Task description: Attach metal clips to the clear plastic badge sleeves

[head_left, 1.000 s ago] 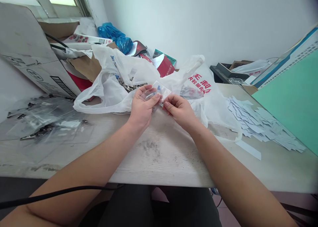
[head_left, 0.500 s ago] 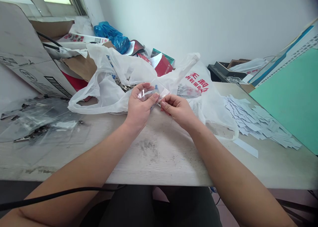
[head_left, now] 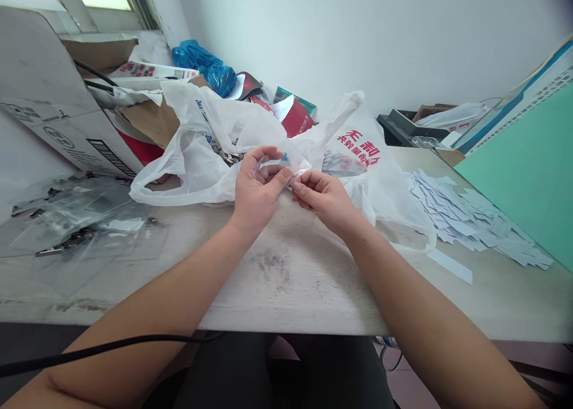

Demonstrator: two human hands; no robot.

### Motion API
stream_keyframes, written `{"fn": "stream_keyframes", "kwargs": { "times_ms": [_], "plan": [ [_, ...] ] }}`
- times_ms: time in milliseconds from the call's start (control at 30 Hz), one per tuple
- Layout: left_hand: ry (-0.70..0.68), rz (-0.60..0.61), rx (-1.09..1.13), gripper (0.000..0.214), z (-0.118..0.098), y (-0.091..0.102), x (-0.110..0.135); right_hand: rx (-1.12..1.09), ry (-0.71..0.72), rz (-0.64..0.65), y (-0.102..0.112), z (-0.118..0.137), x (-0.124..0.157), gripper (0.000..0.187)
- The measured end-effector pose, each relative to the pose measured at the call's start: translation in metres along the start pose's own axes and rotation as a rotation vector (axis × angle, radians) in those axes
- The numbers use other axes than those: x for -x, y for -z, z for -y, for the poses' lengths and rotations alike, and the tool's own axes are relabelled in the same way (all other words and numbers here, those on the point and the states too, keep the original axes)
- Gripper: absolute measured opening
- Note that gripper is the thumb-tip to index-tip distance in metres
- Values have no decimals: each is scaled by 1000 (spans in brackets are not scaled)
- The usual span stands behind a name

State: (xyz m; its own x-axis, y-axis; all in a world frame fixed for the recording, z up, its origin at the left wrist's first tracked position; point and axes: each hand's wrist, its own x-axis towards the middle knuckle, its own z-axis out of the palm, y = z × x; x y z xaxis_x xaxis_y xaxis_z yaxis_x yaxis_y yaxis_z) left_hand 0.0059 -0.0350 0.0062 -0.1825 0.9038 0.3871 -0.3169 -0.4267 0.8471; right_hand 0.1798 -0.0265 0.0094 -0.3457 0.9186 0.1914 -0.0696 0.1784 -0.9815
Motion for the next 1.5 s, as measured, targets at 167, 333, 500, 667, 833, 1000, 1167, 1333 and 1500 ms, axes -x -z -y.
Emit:
{"fn": "stream_keyframes", "kwargs": {
  "times_ms": [167, 333, 500, 667, 833, 1000, 1167, 1333, 1500],
  "plan": [
    [11, -21, 8, 48, 1, 0, -2, -27, 5, -26, -4, 4, 2, 58],
    [93, -120, 127, 49, -2, 3, -8, -13, -45, -80, -5, 0, 0, 54],
    [177, -133, 191, 49, -2, 4, -9, 39, -45, -99, -5, -4, -1, 51],
    [154, -99, 169, 47, -3, 0, -5, 48, -17, -81, -7, -2, 2, 52],
    [138, -85, 149, 48, -4, -2, -3, 42, 5, -84, -7, -2, 3, 53],
    [125, -92, 136, 50, -4, -1, -3, 31, 24, -86, -8, -1, 2, 54],
    [70, -58, 106, 54, -3, 0, -2, 15, 9, -101, -11, 1, 2, 52],
    [46, -58, 71, 53, -2, -1, -1, -34, -5, -84, -10, 0, 1, 53],
    [31, -53, 68, 51, -3, -2, 0, -100, -10, -88, -10, -3, 0, 56]
  ]
}}
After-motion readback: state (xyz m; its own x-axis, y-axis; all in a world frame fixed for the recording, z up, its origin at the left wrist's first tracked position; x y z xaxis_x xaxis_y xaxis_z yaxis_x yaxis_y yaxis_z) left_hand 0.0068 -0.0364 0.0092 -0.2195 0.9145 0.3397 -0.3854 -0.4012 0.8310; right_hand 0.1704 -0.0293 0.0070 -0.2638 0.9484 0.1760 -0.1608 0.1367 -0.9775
